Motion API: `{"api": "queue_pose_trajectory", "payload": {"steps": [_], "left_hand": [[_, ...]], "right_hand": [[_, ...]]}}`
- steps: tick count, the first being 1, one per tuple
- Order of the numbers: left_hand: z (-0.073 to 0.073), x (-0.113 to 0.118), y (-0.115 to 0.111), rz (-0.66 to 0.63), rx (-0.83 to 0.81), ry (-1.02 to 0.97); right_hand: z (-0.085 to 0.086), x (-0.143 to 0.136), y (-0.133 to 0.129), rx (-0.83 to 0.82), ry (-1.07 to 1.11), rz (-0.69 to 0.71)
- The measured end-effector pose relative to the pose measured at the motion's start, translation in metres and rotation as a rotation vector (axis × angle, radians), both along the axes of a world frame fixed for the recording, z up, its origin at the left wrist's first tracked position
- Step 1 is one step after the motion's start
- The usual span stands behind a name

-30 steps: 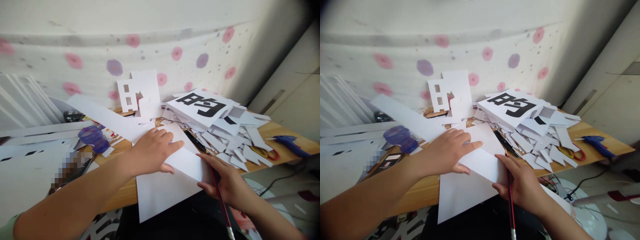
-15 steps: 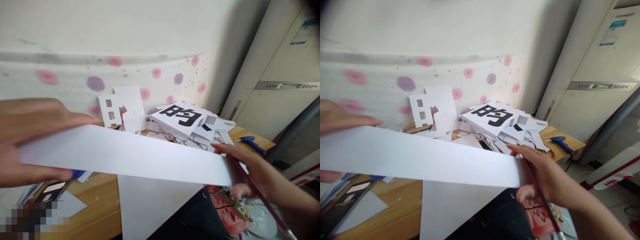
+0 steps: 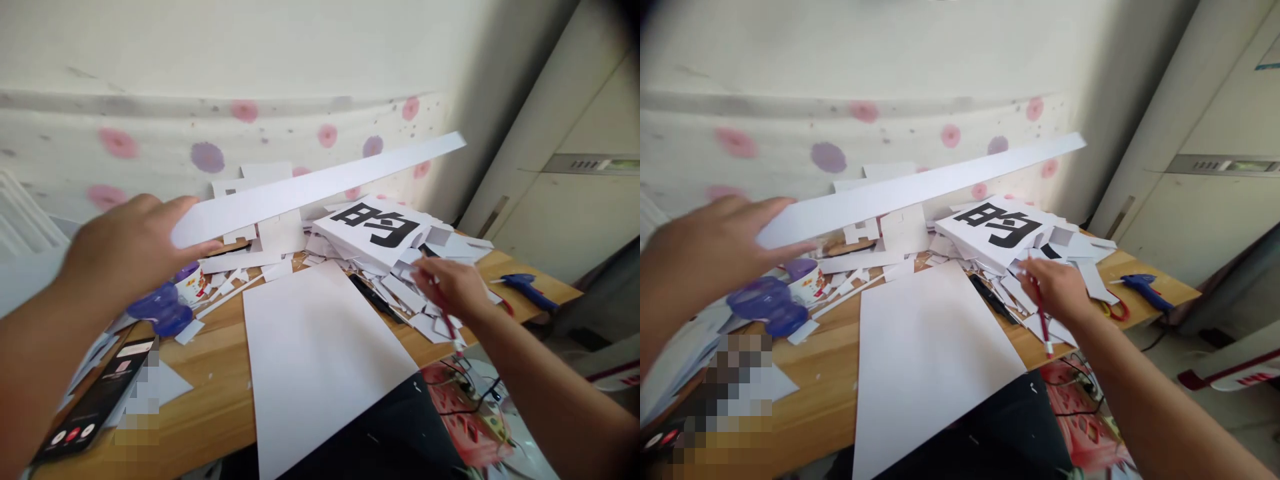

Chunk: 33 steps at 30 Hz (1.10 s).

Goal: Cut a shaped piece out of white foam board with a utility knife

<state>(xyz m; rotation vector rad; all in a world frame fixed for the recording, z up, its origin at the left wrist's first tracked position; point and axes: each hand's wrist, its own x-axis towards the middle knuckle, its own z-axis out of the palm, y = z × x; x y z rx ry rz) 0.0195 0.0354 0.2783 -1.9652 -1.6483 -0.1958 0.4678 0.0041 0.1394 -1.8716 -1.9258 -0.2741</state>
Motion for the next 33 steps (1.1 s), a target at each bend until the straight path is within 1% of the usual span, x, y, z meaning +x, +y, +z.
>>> {"api": "queue_pose_trajectory", "payload": {"steps": [2, 3, 4, 6, 8, 10, 11, 13, 16, 20, 23, 26, 30, 33], "left_hand": [[-0.012, 0.013, 0.01, 0.052, 0.021, 0.101], [-0.017, 0.018, 0.016, 0.049, 0.025, 0.151], [-0.022, 0.021, 0.02, 0.029, 0.013, 0.19], [-0.03, 0.026, 0.028, -0.024, -0.026, 0.251], [-0.035, 0.028, 0.033, -0.05, -0.066, 0.29], [-0.038, 0.031, 0.035, -0.059, -0.072, 0.313], [-0.039, 0.032, 0.035, -0.055, -0.068, 0.319], [-0.04, 0.035, 0.034, -0.057, -0.066, 0.324], [-0.041, 0.036, 0.035, -0.08, -0.064, 0.313], [-0.045, 0.033, 0.043, -0.092, -0.083, 0.27], [-0.05, 0.032, 0.049, -0.076, -0.072, 0.24], [-0.052, 0.035, 0.048, -0.066, -0.061, 0.198], [-0.052, 0.04, 0.042, -0.049, -0.089, 0.147], [-0.053, 0.042, 0.038, -0.048, -0.088, 0.137]], "right_hand": [[-0.033, 0.007, 0.009, -0.15, -0.028, -0.069], [-0.044, 0.014, 0.014, -0.21, -0.033, -0.133], [-0.052, 0.023, 0.02, -0.268, -0.035, -0.2], [-0.059, 0.042, 0.033, -0.363, -0.025, -0.333], [-0.058, 0.057, 0.046, -0.414, -0.009, -0.423], [-0.058, 0.062, 0.057, -0.43, 0.003, -0.463], [-0.059, 0.059, 0.061, -0.433, 0.006, -0.466], [-0.063, 0.047, 0.065, -0.438, 0.006, -0.447], [-0.072, 0.015, 0.063, -0.449, 0.006, -0.362], [-0.078, -0.029, 0.055, -0.455, 0.0, -0.144], [-0.079, -0.049, 0.054, -0.46, -0.01, -0.02], [-0.079, -0.052, 0.056, -0.488, -0.018, 0.001], [-0.081, -0.044, 0.058, -0.526, -0.021, 0.002], [-0.081, -0.037, 0.054, -0.537, 0.008, 0.018]]}}
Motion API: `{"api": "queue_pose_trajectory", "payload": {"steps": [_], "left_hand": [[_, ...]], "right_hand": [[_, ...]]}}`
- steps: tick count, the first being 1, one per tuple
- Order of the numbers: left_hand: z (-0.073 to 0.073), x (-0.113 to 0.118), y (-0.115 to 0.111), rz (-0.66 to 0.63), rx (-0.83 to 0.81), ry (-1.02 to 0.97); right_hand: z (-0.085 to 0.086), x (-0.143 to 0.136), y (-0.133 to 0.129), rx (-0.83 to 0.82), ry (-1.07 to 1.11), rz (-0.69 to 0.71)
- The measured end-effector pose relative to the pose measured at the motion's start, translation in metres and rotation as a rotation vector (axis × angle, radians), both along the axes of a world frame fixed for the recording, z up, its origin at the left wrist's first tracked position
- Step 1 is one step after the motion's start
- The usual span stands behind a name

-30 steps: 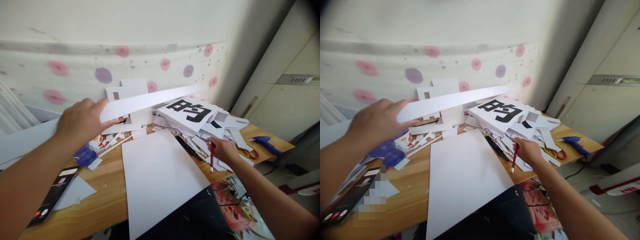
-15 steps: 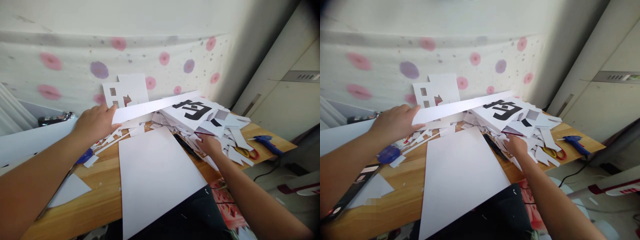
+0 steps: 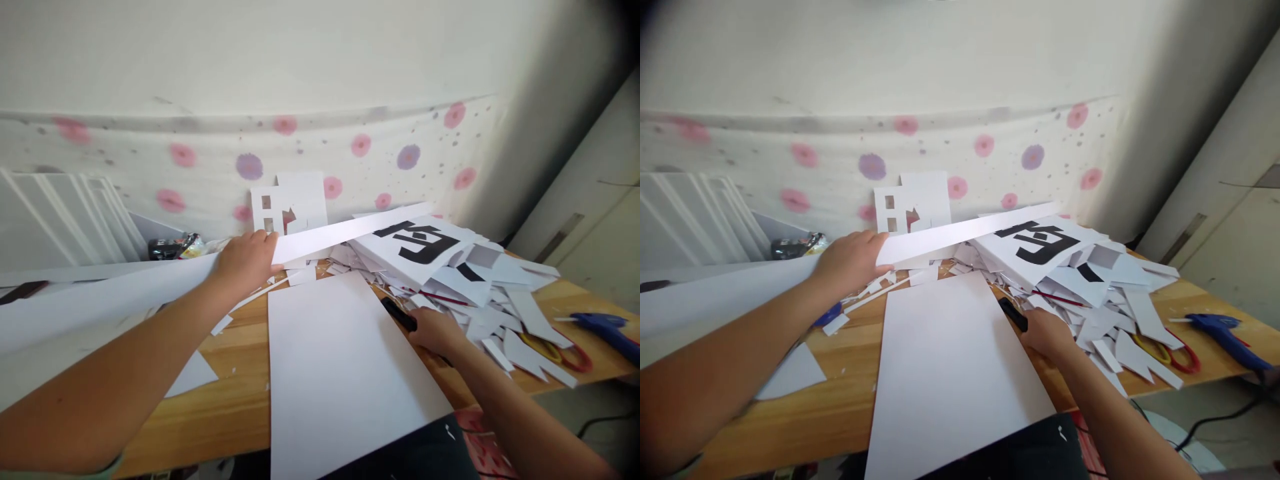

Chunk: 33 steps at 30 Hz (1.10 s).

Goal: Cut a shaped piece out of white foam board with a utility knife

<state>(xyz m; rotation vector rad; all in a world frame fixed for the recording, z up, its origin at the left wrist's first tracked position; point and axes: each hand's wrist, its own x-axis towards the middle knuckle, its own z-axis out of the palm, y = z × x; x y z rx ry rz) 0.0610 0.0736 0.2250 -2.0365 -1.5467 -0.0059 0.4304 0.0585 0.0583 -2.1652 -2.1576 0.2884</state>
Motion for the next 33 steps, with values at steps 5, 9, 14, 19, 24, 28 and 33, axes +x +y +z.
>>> {"api": "queue_pose_trajectory", "payload": {"steps": [5, 9, 14, 19, 24, 28, 33], "left_hand": [[-0.002, 0.0, -0.004, -0.024, -0.004, -0.025], [-0.002, 0.001, -0.005, -0.029, -0.001, -0.045], [0.004, 0.006, -0.004, -0.018, -0.034, -0.061], [0.015, 0.007, 0.002, 0.019, -0.139, -0.049], [0.017, 0.008, 0.01, -0.022, -0.133, -0.056], [0.015, 0.013, 0.009, -0.015, -0.128, -0.063], [0.016, 0.016, 0.007, -0.012, -0.125, -0.051]], "right_hand": [[0.011, 0.01, -0.021, 0.044, 0.128, 0.009], [0.032, 0.006, -0.038, 0.168, 0.655, 0.138], [0.079, -0.041, -0.032, 0.441, 1.252, 0.264], [0.112, -0.11, -0.008, 0.903, 1.438, 0.141], [0.111, -0.158, 0.018, 1.043, 1.547, 0.124], [0.1, -0.178, 0.036, 1.094, 1.56, 0.184], [0.084, -0.185, 0.048, 1.132, 1.395, 0.248]]}}
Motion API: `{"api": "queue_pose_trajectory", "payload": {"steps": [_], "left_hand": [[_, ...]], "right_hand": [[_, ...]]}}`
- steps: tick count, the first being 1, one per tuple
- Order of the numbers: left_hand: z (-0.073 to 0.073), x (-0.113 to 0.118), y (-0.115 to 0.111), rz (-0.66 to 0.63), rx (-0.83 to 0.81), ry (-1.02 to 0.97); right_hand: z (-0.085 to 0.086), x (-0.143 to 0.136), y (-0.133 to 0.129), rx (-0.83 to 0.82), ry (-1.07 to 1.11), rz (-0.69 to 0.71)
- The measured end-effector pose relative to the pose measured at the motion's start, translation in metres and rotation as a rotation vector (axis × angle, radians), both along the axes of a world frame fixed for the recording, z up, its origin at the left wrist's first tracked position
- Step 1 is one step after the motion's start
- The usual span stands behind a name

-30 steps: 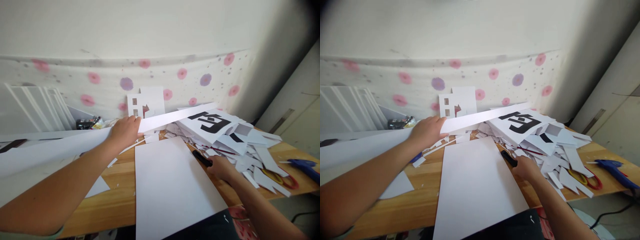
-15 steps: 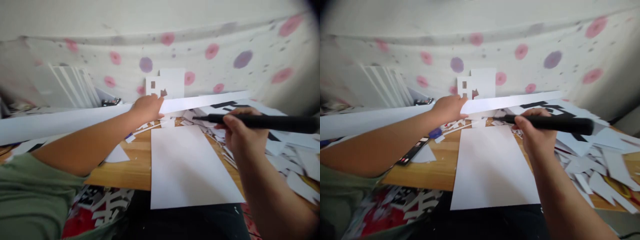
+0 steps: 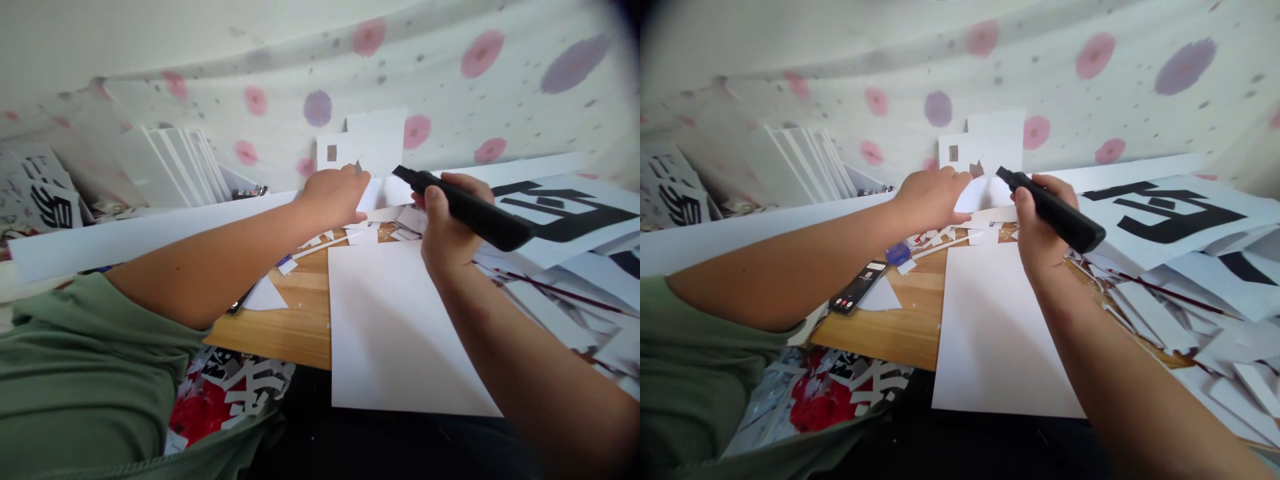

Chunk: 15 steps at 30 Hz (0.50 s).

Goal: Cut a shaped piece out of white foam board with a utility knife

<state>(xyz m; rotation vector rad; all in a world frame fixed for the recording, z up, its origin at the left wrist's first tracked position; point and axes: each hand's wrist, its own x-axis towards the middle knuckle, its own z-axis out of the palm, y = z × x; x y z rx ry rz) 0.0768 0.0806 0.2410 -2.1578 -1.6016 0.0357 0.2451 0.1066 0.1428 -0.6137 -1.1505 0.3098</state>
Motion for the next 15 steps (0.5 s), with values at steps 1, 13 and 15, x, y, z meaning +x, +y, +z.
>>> {"api": "queue_pose_trajectory", "payload": {"steps": [1, 13, 15], "left_hand": [[0.001, 0.0, 0.0, -0.001, 0.0, 0.004], [0.01, 0.001, 0.001, 0.075, -0.023, 0.061], [0.01, 0.002, 0.001, 0.067, -0.021, 0.06]], "right_hand": [[-0.003, 0.001, 0.002, -0.006, -0.034, -0.013], [-0.018, 0.01, -0.004, -0.088, -0.226, -0.246], [-0.018, 0.011, -0.01, -0.115, -0.234, -0.253]]}}
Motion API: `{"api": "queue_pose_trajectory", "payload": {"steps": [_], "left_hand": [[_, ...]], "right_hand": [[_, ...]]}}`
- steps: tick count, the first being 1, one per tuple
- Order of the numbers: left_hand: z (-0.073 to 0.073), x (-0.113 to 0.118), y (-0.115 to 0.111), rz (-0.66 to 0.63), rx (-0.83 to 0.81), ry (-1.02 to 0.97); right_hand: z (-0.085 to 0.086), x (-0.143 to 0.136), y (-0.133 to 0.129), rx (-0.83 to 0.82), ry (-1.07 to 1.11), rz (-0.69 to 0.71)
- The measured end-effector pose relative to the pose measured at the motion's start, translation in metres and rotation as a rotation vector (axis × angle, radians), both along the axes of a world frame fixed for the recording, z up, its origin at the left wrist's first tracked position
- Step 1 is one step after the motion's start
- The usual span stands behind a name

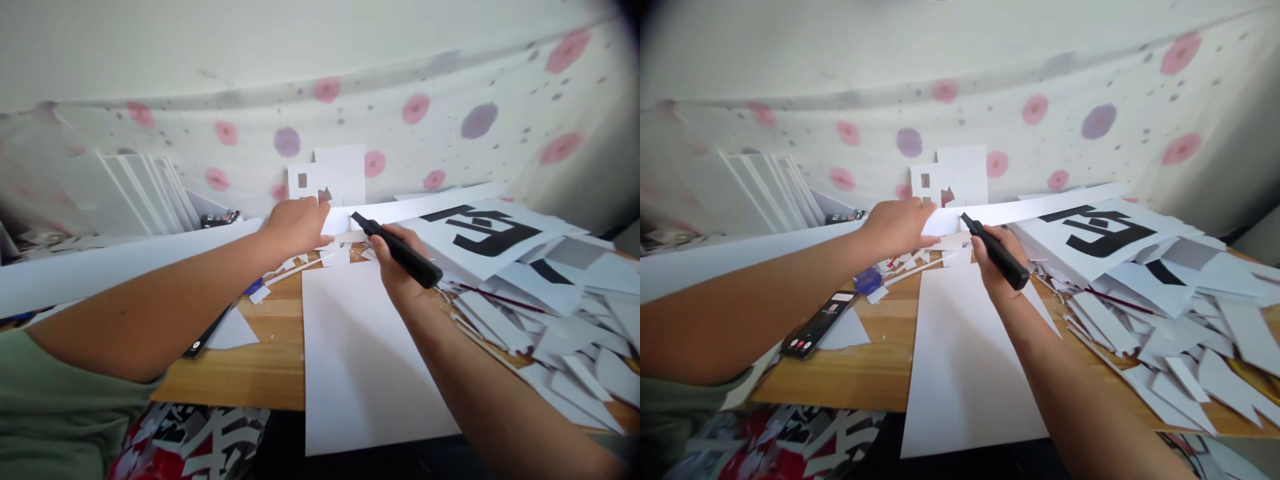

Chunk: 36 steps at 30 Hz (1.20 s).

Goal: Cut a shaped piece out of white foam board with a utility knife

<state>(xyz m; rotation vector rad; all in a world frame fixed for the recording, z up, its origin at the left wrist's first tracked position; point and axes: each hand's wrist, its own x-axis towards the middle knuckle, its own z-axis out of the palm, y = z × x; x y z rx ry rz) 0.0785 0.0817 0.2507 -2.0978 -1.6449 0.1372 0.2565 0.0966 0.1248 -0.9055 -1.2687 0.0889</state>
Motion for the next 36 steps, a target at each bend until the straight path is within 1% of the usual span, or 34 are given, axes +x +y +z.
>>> {"api": "queue_pose_trajectory", "payload": {"steps": [3, 6, 8, 12, 14, 15, 17, 20, 23, 26, 29, 32, 36], "left_hand": [[-0.002, 0.002, 0.0, -0.002, -0.004, -0.001], [-0.007, 0.004, 0.001, 0.003, -0.015, -0.002], [-0.01, 0.004, 0.003, 0.005, -0.02, -0.004], [-0.011, 0.002, 0.004, 0.006, 0.009, -0.009], [-0.012, 0.001, 0.002, 0.001, 0.017, -0.005], [-0.013, 0.0, 0.0, -0.004, 0.018, -0.001], [-0.015, 0.0, -0.003, -0.015, 0.022, 0.006], [-0.019, 0.002, -0.009, -0.024, 0.039, 0.02], [-0.02, 0.006, -0.013, -0.026, 0.054, 0.034], [-0.019, 0.008, -0.015, -0.018, 0.051, 0.043], [-0.018, 0.009, -0.016, -0.001, 0.044, 0.046], [-0.018, 0.009, -0.016, 0.007, 0.037, 0.049], [-0.019, 0.01, -0.016, 0.008, 0.037, 0.038]], "right_hand": [[-0.002, 0.003, -0.007, -0.027, -0.004, 0.015], [-0.008, 0.008, -0.016, -0.068, -0.042, -0.005], [-0.014, 0.011, -0.026, -0.085, -0.042, -0.007], [-0.033, 0.023, -0.049, -0.215, -0.123, 0.113], [-0.039, 0.031, -0.052, -0.239, -0.132, 0.102], [-0.039, 0.035, -0.05, -0.215, -0.1, 0.073], [-0.035, 0.041, -0.04, -0.13, -0.003, 0.027], [-0.02, 0.042, -0.017, -0.025, 0.066, 0.058], [-0.004, 0.033, 0.002, 0.009, 0.084, 0.122], [0.002, 0.021, 0.013, 0.009, 0.101, 0.17], [0.002, 0.015, 0.016, 0.008, 0.085, 0.19], [0.003, 0.015, 0.014, -0.01, 0.023, 0.183], [0.007, 0.016, 0.004, -0.025, -0.044, 0.077]]}}
